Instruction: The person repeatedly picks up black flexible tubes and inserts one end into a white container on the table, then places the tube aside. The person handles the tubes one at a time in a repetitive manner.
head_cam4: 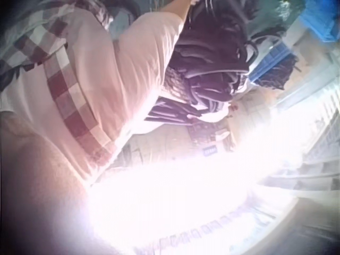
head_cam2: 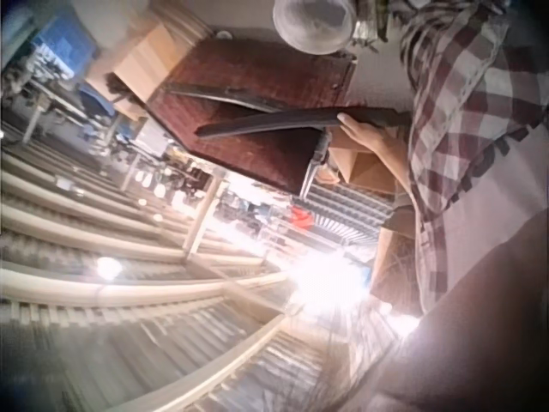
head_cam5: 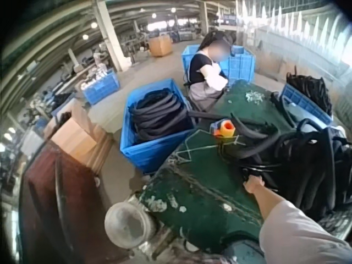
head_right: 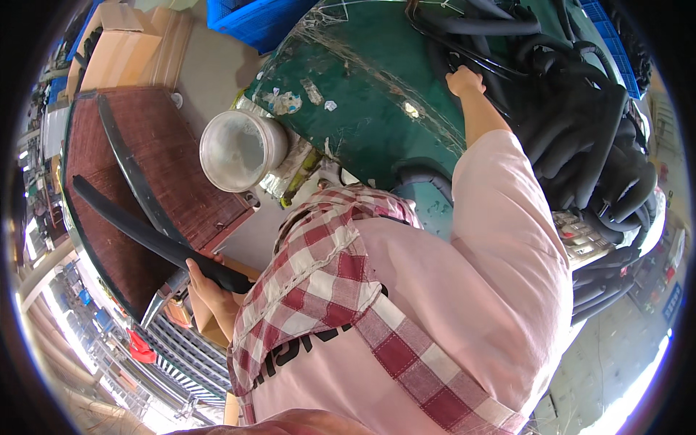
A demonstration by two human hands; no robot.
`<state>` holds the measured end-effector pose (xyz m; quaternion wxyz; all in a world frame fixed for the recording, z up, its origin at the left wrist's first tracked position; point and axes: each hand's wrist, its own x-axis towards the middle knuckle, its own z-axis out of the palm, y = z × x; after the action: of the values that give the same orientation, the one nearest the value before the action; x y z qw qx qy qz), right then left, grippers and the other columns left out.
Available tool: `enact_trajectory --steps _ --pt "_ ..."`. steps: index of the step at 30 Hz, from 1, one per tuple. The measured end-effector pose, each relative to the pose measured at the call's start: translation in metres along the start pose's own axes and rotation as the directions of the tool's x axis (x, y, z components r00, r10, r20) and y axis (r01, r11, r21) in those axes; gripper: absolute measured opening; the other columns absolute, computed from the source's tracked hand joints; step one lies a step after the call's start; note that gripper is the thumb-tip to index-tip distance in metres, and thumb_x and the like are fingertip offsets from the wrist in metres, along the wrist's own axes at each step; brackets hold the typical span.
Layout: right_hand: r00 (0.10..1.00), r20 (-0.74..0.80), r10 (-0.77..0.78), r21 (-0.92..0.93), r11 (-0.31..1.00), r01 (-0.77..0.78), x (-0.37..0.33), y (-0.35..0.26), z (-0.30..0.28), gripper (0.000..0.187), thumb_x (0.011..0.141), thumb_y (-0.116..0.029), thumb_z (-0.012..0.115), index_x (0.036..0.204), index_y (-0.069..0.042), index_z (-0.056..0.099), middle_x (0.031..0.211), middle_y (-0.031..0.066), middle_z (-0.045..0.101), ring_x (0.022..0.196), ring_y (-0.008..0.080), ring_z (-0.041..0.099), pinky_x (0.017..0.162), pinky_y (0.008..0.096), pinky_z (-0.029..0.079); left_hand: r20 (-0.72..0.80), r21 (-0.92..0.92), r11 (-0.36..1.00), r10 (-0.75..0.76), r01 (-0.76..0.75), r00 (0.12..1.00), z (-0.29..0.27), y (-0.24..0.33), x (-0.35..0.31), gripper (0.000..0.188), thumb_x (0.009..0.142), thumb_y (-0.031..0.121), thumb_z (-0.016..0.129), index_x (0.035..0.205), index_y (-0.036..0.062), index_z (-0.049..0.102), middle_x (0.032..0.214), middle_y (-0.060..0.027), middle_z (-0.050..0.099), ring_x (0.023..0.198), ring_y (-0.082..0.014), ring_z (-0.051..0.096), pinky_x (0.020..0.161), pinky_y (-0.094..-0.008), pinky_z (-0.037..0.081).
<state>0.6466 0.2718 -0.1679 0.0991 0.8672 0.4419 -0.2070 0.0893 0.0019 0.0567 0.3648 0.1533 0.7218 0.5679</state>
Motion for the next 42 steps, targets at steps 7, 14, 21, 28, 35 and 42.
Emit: enact_trajectory --steps 7,14,21,28,35,42 --pt "0.973 0.015 -0.231 -0.080 0.970 0.231 -0.052 -0.003 0.034 0.055 0.085 -0.049 0.055 0.118 -0.005 0.053 0.122 0.0151 0.056 0.117 0.0332 0.052 0.096 0.0509 0.040 0.067 0.095 0.995 -0.017 0.011 0.998 0.039 -0.001 0.003 0.032 0.095 0.033 0.053 0.104 0.0024 0.050 0.080 -0.0103 0.058 0.068 -0.0207 0.059 0.066 -0.0321 0.052" --pt "0.936 0.096 -0.339 0.015 0.940 0.340 -0.123 0.032 0.086 0.046 0.094 -0.045 0.042 0.110 -0.004 0.054 0.113 0.0206 0.060 0.108 0.0344 0.057 0.090 0.0525 0.042 0.173 0.116 0.993 -0.001 -0.020 0.985 0.058 0.011 0.032 0.033 0.095 0.030 0.052 0.109 0.0009 0.050 0.082 -0.0113 0.059 0.071 -0.0221 0.060 0.066 -0.0323 0.051" --pt "0.792 -0.579 -0.195 0.173 0.919 0.353 -0.122 0.012 -0.054 0.047 0.093 -0.042 0.048 0.093 0.005 0.053 0.073 0.0293 0.061 0.071 0.0451 0.062 0.061 0.0509 0.052 0.299 -0.012 1.000 0.015 -0.012 0.954 0.051 0.011 0.053 0.034 0.095 0.031 0.052 0.112 0.0016 0.048 0.082 -0.0109 0.059 0.070 -0.0210 0.061 0.066 -0.0316 0.052" --pt "0.849 -0.427 -0.311 0.878 0.082 0.471 -0.222 -0.051 -0.204 0.029 0.100 -0.028 0.040 0.084 -0.007 0.050 0.058 -0.0038 0.033 0.053 0.0088 0.031 0.057 0.0269 0.035 0.354 -0.105 0.994 0.040 -0.003 0.934 0.025 -0.005 0.076 0.025 0.096 0.027 0.051 0.102 0.0028 0.050 0.078 -0.0102 0.061 0.066 -0.0194 0.061 0.063 -0.0298 0.050" --pt "0.808 -0.076 -0.585 0.773 -0.546 -0.323 -0.236 -0.158 -0.124 0.034 0.100 -0.034 0.039 0.081 -0.006 0.041 0.073 0.0072 0.042 0.067 0.0223 0.043 0.096 0.0493 0.038 0.262 -0.175 0.984 0.008 0.040 0.965 -0.017 -0.013 0.070 0.026 0.095 0.029 0.052 0.100 0.0042 0.049 0.079 -0.0102 0.061 0.069 -0.0194 0.061 0.062 -0.0293 0.049" --pt "0.939 0.199 -0.280 0.674 -0.657 -0.339 -0.243 -0.236 -0.056 0.042 0.099 -0.046 0.026 0.082 -0.009 0.037 0.077 0.0137 0.054 0.093 0.0353 0.057 0.101 0.0676 0.025 0.127 -0.308 0.950 -0.014 0.053 0.992 -0.080 -0.034 0.051 0.026 0.094 0.026 0.054 0.103 0.0033 0.047 0.083 -0.0119 0.060 0.070 -0.0205 0.061 0.066 -0.0310 0.050"
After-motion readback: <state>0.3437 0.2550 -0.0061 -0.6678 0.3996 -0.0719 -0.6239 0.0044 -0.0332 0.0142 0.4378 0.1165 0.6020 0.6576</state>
